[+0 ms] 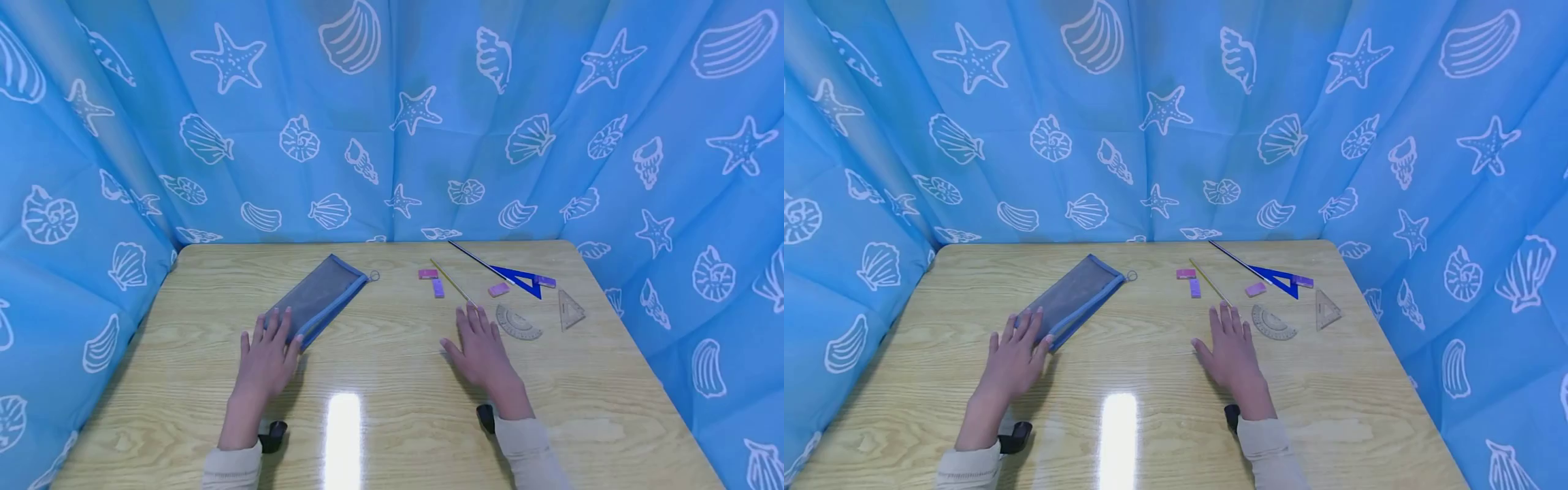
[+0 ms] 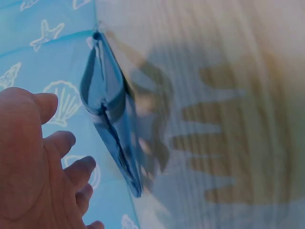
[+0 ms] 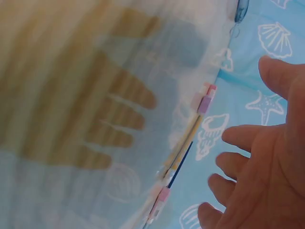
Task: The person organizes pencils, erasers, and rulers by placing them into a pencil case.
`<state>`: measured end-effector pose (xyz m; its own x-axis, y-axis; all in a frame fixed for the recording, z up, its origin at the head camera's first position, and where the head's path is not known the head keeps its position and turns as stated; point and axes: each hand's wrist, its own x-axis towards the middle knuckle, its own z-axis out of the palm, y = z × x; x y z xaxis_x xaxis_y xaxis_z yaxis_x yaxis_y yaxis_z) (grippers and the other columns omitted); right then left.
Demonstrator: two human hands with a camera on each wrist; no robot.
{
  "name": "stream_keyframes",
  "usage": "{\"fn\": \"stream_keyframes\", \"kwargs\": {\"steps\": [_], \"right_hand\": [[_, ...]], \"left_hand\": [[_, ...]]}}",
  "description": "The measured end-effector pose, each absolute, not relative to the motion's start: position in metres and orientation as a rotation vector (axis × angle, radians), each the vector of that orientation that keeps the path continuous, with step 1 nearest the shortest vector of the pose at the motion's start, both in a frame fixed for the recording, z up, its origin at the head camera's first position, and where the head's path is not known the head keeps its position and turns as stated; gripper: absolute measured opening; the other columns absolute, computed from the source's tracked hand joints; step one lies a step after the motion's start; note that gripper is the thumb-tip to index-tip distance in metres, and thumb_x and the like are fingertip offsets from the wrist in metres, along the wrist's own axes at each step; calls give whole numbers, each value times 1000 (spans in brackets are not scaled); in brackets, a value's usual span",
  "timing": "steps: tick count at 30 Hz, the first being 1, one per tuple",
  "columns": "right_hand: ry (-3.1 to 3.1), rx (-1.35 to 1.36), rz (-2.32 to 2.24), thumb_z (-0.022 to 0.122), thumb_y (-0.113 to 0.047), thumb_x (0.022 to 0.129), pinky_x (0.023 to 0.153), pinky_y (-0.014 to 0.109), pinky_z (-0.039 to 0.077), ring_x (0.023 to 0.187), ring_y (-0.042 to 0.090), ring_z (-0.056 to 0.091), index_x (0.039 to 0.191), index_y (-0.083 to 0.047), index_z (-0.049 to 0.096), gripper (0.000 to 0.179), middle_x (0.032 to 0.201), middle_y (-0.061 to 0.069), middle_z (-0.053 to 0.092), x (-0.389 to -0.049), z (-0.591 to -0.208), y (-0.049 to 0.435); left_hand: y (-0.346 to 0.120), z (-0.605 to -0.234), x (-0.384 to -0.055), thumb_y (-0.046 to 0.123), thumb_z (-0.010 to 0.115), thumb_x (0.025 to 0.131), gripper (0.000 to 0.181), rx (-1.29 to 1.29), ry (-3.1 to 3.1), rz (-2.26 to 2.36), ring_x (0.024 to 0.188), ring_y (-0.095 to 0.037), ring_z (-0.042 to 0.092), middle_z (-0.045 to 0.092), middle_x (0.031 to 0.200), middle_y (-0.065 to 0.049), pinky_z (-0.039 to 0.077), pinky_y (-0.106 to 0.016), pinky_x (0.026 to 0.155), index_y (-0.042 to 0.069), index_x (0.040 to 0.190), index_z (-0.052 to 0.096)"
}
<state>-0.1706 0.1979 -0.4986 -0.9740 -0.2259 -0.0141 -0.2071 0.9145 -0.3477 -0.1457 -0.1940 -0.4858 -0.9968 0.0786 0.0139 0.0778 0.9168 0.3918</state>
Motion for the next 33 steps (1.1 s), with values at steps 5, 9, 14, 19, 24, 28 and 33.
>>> {"fn": "stream_keyframes", "kwargs": {"steps": [5,9,14,19,24,28,33], "right_hand": [[2960,-452,-562,49,-39,105,122,64,14,153,50,11,156,10,25,75,164,32,17,-180,-493,198],[2931,-545,-580,53,-32,103,121,65,19,150,53,18,152,13,33,69,160,36,22,-193,-488,200],[2926,-613,-552,57,-29,103,121,61,24,148,51,26,148,10,41,62,158,35,29,-218,-487,201],[2935,-644,-522,61,-26,102,119,58,29,146,49,33,145,9,46,58,156,34,36,-244,-485,201],[2949,-679,-467,64,-25,100,118,57,32,142,49,38,143,11,48,58,151,34,41,-267,-483,201],[2953,-695,-442,66,-22,98,118,57,34,141,49,40,142,10,50,57,149,34,45,-281,-480,201],[2947,-724,-409,68,-20,96,118,57,33,140,49,42,140,12,51,56,147,34,47,-294,-478,201]], "left_hand": [[-192,-484,-154,38,33,110,63,200,3053,697,152,-52,8,20,165,-28,8,-76,116,3,161,22],[-187,-482,-164,35,39,109,61,268,3079,689,151,-53,14,25,163,-28,13,-74,117,2,159,28],[-183,-483,-177,32,43,108,59,358,3113,633,150,-52,22,32,160,-29,20,-71,117,0,157,35],[-181,-487,-191,31,45,108,57,425,3126,555,148,-51,28,36,158,-28,24,-68,117,0,155,38],[-180,-490,-202,33,45,108,57,448,3092,525,148,-49,30,37,159,-27,26,-67,117,2,155,40],[-177,-490,-210,33,45,108,56,479,3061,527,148,-48,31,37,159,-26,27,-66,117,3,155,41],[-172,-490,-218,31,48,107,55,555,3024,534,147,-48,31,36,159,-25,29,-65,117,4,155,41]]}}
